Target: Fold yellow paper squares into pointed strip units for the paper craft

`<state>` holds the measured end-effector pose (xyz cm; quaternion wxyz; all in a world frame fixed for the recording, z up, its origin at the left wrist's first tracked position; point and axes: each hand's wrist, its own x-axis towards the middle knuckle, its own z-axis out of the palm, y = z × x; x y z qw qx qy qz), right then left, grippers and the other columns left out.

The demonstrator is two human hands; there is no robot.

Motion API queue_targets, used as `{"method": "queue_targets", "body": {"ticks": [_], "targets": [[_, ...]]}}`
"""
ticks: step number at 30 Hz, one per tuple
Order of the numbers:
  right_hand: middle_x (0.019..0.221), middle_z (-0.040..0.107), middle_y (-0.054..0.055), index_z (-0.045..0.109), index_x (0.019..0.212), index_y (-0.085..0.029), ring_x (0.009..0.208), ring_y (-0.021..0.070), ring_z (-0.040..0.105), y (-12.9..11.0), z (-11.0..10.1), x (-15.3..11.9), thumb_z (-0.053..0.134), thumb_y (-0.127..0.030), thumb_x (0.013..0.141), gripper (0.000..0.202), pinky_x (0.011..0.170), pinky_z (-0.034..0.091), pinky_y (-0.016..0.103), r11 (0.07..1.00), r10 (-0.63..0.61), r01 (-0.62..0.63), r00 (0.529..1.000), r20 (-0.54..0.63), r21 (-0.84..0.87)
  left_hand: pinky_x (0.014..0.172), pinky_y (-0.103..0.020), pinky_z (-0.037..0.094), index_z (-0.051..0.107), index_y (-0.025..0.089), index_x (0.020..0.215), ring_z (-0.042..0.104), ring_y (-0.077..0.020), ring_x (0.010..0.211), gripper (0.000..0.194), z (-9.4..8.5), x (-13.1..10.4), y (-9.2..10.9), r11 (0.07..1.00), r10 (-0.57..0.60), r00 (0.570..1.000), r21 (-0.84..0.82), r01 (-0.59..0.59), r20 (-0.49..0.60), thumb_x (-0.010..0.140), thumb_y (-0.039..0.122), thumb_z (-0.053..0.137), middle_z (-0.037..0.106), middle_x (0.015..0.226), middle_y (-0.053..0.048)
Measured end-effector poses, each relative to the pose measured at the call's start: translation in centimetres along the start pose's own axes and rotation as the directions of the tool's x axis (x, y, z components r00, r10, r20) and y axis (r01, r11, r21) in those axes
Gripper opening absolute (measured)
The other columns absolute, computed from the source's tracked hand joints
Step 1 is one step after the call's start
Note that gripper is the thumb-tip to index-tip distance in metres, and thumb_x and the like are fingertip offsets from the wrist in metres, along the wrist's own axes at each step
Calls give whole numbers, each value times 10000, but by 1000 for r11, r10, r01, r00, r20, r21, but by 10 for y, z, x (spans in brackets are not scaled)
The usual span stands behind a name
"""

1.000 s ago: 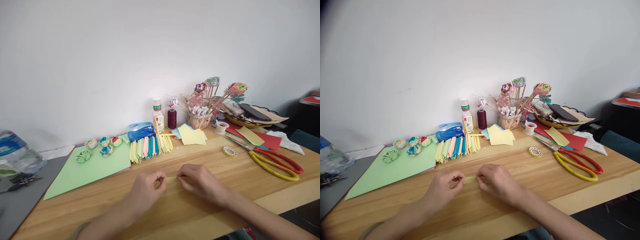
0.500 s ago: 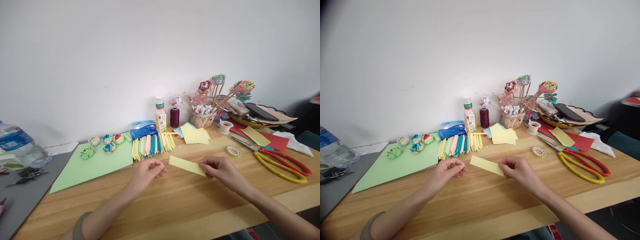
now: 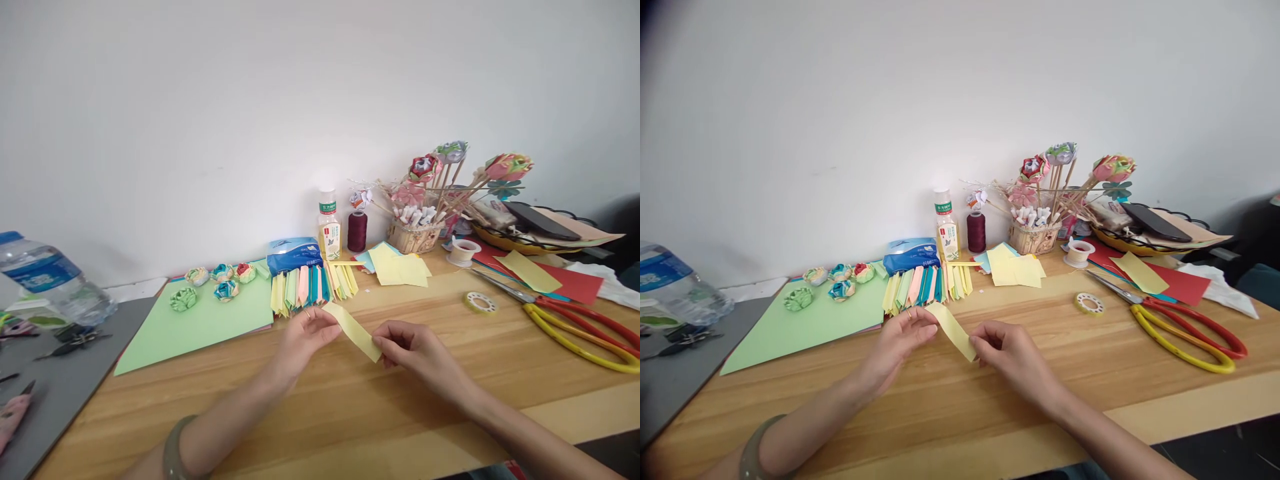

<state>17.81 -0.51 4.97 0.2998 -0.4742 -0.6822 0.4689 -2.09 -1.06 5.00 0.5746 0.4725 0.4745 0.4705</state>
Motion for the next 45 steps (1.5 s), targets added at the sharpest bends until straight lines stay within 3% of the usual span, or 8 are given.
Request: {"method": "queue_targets", "body": {"ticks": [8, 14, 18, 23, 26, 29, 34, 45], "targets": [[588, 544, -16, 565, 660, -166, 564, 120, 487, 2, 15, 3, 467, -359, 783, 249, 538, 375, 234, 1000, 2, -3, 1000, 16, 15, 765, -298, 497, 620, 138, 775, 603, -161, 792, 290, -1, 2, -7, 962, -123, 992, -249, 114, -21, 634, 347, 764, 631, 813, -36], [533, 510, -33, 517, 622, -182, 517, 116, 469, 11, 1, -1, 458, -294, 731, 167, 502, 358, 232, 996, 49, -52, 997, -52, -79, 671, -236, 498, 644, 121, 744, 600, -136, 723, 309, -14, 11, -1, 959, -19, 970, -278, -51, -242, 576, 328, 800, 640, 763, -25], [570, 549, -10, 541, 654, -190, 538, 125, 505, 17, -12, -8, 433, -251, 800, 192, 504, 394, 236, 949, -140, 95, 981, -131, -301, 648, -241, 489, 637, 128, 740, 605, -156, 722, 333, -15, 11, 2, 981, -6, 978, -188, -34, -210, 620, 410, 769, 644, 751, -30], [865, 609, 56, 573, 1111, -214, 746, 147, 562, 5, -2, -8, 378, -121, 882, 315, 608, 444, 250, 436, -694, 596, 700, 169, -674, 686, -289, 474, 629, 149, 728, 595, -191, 749, 500, -6, 2, 2, 956, 144, 988, 266, -125, -53, 836, 600, 441, 642, 784, -65], [854, 582, 42, 519, 1210, -226, 716, 141, 524, -4, 11, -3, 331, -113, 925, 359, 599, 423, 256, 191, -720, 685, 584, 374, -703, 752, -302, 445, 633, 163, 746, 577, -186, 796, 486, -4, -4, 3, 790, 316, 941, 517, -330, 117, 934, 472, 308, 621, 807, -53], [768, 572, 38, 616, 958, -171, 660, 147, 483, -4, 18, 3, 317, -145, 952, 301, 567, 382, 278, 96, -717, 704, 539, 442, -703, 747, -295, 439, 659, 166, 802, 579, -175, 794, 455, -4, -6, 4, 688, 310, 922, 615, -385, 231, 959, 367, 284, 607, 803, -39], [726, 554, 40, 600, 792, -148, 650, 164, 463, 10, 10, 7, 318, -140, 953, 324, 549, 340, 297, 125, -710, 662, 580, 400, -739, 849, -305, 461, 655, 188, 1014, 589, -178, 949, 213, -5, -3, -6, 655, 229, 925, 655, -377, 303, 865, 192, 503, 621, 1028, -43], [843, 615, 56, 616, 867, -158, 785, 189, 537, 29, -6, 8, 406, -116, 910, 218, 677, 430, 310, 358, -532, 633, 742, 407, -687, 784, -305, 489, 582, 199, 1104, 586, -168, 874, 346, -4, -6, -23, 437, 280, 886, 773, -460, 369, 798, 60, 496, 596, 1061, -48]]}}
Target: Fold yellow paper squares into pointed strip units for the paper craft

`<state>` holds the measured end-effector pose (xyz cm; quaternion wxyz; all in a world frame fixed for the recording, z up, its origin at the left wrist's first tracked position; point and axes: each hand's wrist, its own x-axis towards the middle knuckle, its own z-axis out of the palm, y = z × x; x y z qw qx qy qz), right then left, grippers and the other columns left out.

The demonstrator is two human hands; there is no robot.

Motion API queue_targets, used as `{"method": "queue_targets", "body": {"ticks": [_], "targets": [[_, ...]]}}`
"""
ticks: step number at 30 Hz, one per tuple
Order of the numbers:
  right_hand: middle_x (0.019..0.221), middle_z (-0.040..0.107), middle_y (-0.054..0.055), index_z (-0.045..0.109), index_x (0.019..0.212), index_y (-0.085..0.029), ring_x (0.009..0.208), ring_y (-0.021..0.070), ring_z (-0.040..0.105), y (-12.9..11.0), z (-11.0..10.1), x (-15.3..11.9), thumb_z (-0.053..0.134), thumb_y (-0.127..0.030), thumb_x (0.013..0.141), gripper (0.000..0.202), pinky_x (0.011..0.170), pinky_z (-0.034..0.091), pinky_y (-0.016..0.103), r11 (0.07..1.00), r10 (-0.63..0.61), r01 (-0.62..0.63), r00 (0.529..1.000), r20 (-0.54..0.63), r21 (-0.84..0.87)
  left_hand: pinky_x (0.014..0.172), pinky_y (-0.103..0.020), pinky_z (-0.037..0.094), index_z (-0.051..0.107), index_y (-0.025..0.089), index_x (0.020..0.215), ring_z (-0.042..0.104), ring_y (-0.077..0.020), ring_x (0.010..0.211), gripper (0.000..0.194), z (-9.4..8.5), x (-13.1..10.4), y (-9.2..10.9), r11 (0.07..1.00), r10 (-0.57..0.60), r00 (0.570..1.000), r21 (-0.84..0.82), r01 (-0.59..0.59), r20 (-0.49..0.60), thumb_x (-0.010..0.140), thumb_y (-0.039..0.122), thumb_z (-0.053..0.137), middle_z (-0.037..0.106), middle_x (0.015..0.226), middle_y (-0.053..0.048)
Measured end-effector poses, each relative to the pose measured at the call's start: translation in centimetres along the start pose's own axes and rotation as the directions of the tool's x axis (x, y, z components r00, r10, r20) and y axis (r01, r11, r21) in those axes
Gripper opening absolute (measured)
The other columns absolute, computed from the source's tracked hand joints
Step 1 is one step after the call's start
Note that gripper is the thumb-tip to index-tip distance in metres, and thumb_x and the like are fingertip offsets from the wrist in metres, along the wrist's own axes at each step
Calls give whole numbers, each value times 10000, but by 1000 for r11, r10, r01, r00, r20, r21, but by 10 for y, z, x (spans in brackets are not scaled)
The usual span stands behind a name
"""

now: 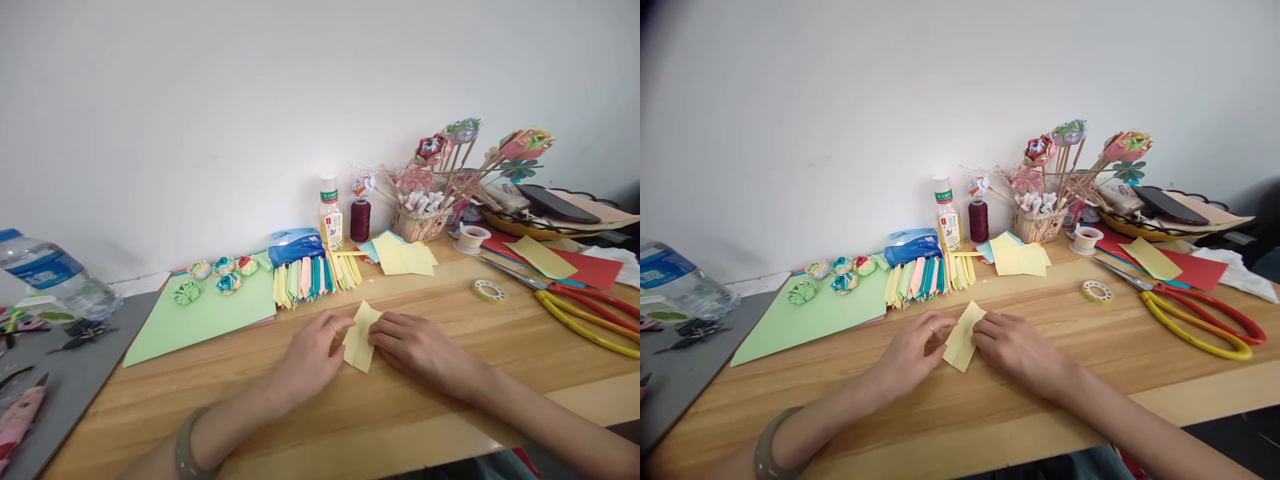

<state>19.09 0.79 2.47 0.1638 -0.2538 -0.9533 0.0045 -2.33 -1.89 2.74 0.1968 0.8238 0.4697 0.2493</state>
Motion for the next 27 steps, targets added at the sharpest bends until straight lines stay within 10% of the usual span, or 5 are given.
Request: {"method": "queue_targets", "body": {"ticks": [9, 18, 27], "targets": [[889, 635, 83, 621, 960, -155, 838, 201, 569, 6, -6, -5, 389, -128, 917, 237, 710, 457, 319, 1000, 26, -26, 999, 19, 10, 681, -292, 489, 643, 156, 895, 536, -186, 834, 223, 6, -11, -8, 847, 367, 928, 387, -365, 72, 914, 131, 422, 620, 889, -50], [822, 633, 64, 638, 898, -170, 788, 182, 551, -9, -3, -3, 417, -171, 924, 223, 680, 435, 305, 988, -39, 43, 999, -29, 147, 704, -296, 501, 646, 161, 916, 575, -170, 817, 235, 1, -13, 1, 878, 292, 948, 360, -317, 124, 928, 153, 412, 637, 914, -34], [817, 593, 38, 612, 764, -180, 800, 164, 554, -11, -1, 2, 505, -149, 848, 140, 711, 432, 280, 826, 288, -319, 947, 139, 464, 709, -302, 510, 672, 187, 892, 575, -178, 858, 214, 2, -18, 4, 885, 271, 956, 359, -295, 117, 898, 146, 461, 648, 982, -33]]}}
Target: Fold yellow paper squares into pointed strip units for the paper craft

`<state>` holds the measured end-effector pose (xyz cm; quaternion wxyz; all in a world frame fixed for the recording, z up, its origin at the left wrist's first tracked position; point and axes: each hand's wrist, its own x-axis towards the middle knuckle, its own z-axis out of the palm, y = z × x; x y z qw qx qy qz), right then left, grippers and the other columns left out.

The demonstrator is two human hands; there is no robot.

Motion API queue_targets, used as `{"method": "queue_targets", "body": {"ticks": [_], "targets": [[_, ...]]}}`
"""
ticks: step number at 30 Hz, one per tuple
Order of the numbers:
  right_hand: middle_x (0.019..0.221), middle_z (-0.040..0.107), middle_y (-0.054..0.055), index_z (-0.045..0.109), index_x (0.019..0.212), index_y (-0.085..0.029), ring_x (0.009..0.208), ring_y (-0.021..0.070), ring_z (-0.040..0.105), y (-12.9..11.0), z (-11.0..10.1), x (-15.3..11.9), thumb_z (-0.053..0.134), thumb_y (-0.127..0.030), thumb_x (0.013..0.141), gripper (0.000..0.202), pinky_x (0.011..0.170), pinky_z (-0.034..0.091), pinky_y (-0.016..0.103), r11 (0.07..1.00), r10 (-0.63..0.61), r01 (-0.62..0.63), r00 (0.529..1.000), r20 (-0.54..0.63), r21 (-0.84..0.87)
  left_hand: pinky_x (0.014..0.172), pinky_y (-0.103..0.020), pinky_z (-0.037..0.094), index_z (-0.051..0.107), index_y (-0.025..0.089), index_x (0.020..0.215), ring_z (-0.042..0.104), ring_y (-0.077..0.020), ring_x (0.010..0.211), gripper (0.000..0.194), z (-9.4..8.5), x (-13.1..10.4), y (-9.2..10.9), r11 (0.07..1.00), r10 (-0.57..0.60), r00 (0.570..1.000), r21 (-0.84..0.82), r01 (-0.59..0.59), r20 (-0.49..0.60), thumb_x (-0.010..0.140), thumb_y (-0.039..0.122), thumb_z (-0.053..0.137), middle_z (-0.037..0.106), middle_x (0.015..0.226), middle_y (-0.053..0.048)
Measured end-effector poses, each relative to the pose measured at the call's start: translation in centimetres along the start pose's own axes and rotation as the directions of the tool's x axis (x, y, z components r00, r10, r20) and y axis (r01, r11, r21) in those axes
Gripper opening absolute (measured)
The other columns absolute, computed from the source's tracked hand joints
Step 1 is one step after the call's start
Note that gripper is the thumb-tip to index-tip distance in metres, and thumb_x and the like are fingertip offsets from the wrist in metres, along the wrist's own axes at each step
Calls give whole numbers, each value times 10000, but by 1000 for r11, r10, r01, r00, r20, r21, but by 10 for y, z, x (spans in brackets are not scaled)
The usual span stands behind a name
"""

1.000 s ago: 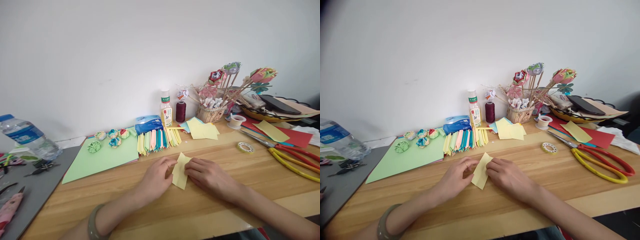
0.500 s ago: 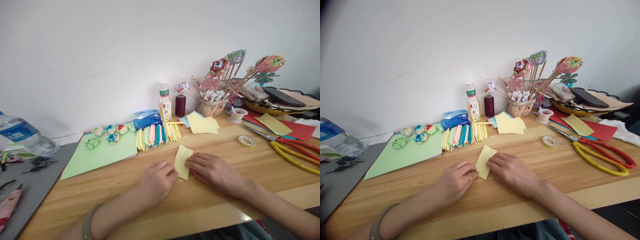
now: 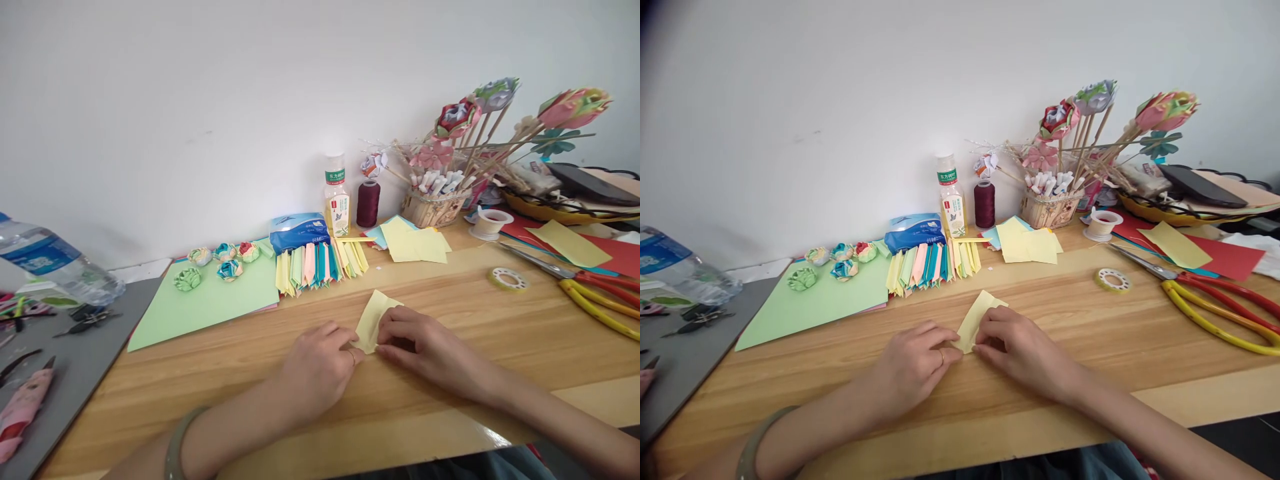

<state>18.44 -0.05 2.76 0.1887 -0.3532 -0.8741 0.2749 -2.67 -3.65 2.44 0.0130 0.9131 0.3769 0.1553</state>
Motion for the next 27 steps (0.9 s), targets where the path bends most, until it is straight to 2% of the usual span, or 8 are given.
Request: {"method": "queue_targets", "body": {"ticks": [4, 8, 12, 18, 24, 27], "targets": [[763, 569, 16, 560, 705, -177, 705, 147, 538, -3, 7, 4, 513, -93, 777, 120, 634, 407, 264, 990, 142, -141, 988, -62, 6, 692, -292, 512, 666, 148, 848, 554, -174, 813, 246, 2, -1, 3, 1000, 17, 1000, -22, -18, -18, 900, 117, 427, 631, 921, -51], [741, 553, 12, 519, 667, -180, 672, 142, 524, -5, 9, 6, 490, -62, 744, 144, 608, 391, 259, 983, 185, -186, 979, -85, 0, 691, -279, 510, 646, 131, 825, 538, -171, 791, 290, 3, 0, 4, 998, 40, 999, -39, -39, 17, 906, 95, 370, 610, 842, -55], [728, 543, 15, 506, 655, -184, 674, 149, 521, -6, 10, 6, 474, -56, 748, 161, 608, 392, 262, 986, 164, -166, 981, -102, -16, 699, -281, 510, 633, 129, 844, 541, -174, 797, 291, 4, 0, 3, 999, 50, 999, -20, -50, 21, 908, 88, 352, 602, 824, -61], [728, 527, 22, 474, 656, -190, 675, 158, 514, -5, 13, 4, 477, -64, 764, 166, 601, 399, 267, 992, 121, -126, 983, -135, -26, 598, -281, 497, 574, 131, 1027, 555, -177, 726, 216, 11, -2, 5, 988, 115, 991, 109, -107, -71, 936, 140, 378, 588, 770, -41], [742, 515, 35, 445, 671, -193, 685, 164, 503, -4, 15, 4, 458, -90, 804, 169, 607, 416, 282, 994, 86, -94, 984, -154, -49, 571, -251, 466, 550, 172, 956, 556, -151, 697, 135, 22, -3, 8, 993, 26, 997, 118, -17, -75, 946, 182, 415, 553, 755, -4], [754, 516, 43, 450, 684, -194, 687, 166, 503, -5, 14, 3, 443, -93, 818, 168, 611, 427, 288, 995, 54, -66, 987, -151, -76, 566, -247, 464, 548, 164, 910, 560, -153, 709, 142, 23, -3, 8, 993, 21, 998, 118, -14, -57, 947, 177, 411, 555, 763, -10]]}}
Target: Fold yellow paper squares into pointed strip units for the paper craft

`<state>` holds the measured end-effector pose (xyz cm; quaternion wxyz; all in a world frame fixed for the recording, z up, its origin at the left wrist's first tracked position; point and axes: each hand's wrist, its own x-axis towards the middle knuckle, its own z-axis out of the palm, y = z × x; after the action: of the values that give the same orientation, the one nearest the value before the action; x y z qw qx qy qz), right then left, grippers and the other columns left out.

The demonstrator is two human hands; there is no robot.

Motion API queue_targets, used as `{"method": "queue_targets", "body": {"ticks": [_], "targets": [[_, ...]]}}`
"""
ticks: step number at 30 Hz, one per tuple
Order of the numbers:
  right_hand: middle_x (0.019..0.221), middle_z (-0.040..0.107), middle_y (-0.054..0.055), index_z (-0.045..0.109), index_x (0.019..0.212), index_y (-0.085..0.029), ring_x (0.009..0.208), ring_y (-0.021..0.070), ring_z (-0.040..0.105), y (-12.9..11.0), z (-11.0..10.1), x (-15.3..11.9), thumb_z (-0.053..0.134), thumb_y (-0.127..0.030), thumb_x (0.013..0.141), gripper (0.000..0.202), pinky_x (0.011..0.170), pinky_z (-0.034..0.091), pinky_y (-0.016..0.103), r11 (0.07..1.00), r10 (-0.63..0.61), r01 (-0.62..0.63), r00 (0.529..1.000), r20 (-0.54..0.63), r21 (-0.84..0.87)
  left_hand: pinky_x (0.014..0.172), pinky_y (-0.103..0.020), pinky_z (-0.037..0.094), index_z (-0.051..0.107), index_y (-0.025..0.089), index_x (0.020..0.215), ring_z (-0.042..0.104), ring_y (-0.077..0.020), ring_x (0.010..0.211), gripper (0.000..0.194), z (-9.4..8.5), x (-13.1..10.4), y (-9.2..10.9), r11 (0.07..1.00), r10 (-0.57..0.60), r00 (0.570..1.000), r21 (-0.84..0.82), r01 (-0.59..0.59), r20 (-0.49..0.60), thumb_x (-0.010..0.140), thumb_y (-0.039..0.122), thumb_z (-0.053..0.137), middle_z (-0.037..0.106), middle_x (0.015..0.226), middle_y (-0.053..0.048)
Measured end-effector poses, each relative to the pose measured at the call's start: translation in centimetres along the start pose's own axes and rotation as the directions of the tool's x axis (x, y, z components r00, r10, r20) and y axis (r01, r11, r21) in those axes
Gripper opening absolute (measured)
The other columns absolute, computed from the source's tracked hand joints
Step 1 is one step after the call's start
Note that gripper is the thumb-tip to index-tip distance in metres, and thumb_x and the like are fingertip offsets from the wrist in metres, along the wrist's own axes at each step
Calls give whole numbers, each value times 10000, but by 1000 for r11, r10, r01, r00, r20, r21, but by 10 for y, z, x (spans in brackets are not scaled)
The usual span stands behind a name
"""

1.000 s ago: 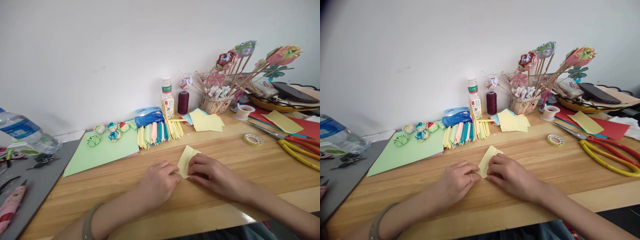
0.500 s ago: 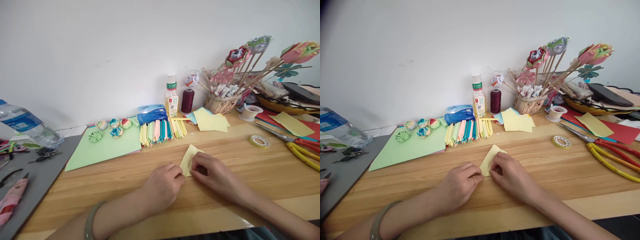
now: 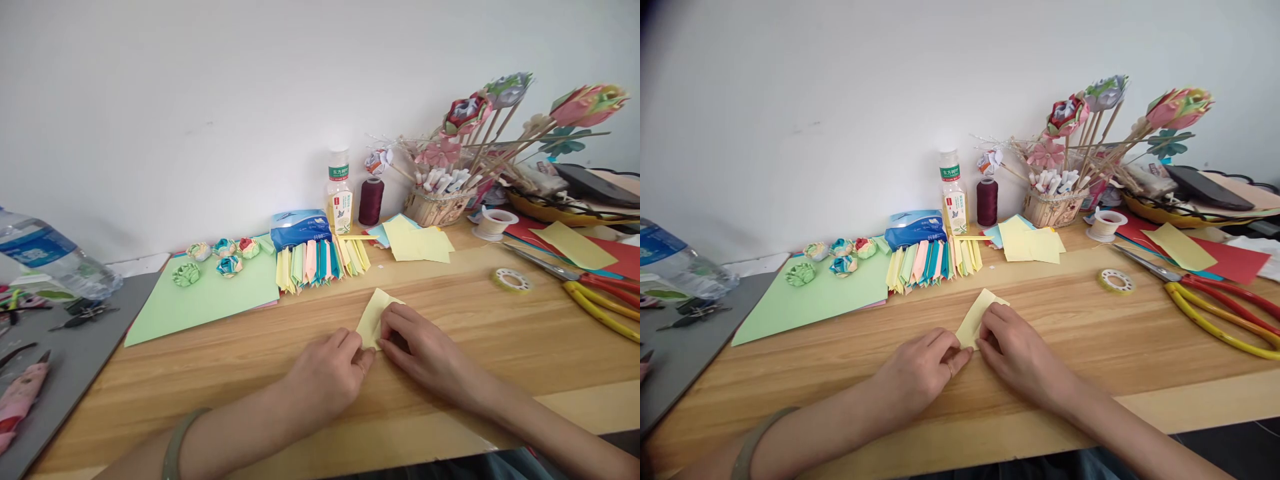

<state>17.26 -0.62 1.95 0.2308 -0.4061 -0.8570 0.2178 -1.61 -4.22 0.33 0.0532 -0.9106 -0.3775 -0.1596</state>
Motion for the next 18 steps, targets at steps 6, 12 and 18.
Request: {"method": "queue_targets", "body": {"ticks": [6, 12, 18], "targets": [[791, 535, 65, 482, 741, -188, 724, 188, 520, 0, 0, -1, 442, -91, 825, 134, 622, 448, 303, 998, -45, 44, 999, -26, -52, 535, -247, 470, 548, 140, 894, 567, -164, 719, 158, -5, 2, 0, 997, 45, 999, 69, -46, 12, 944, 160, 399, 563, 780, -25], [879, 561, 81, 584, 880, -178, 805, 201, 536, 6, -5, -10, 392, -73, 864, 219, 680, 460, 327, 973, -178, 186, 982, 64, -140, 509, -244, 453, 540, 132, 878, 556, -156, 693, 191, -7, 2, 0, 992, 76, 997, 97, -77, 19, 952, 146, 365, 556, 772, -23], [997, 609, 89, 596, 1062, -189, 905, 217, 543, 14, -15, -21, 381, -108, 904, 279, 790, 462, 379, 901, -326, 350, 936, 133, -256, 532, -246, 444, 550, 116, 913, 543, -156, 704, 135, -6, 2, -2, 982, 121, 992, 143, -122, 20, 932, 139, 419, 555, 785, -29]]}}
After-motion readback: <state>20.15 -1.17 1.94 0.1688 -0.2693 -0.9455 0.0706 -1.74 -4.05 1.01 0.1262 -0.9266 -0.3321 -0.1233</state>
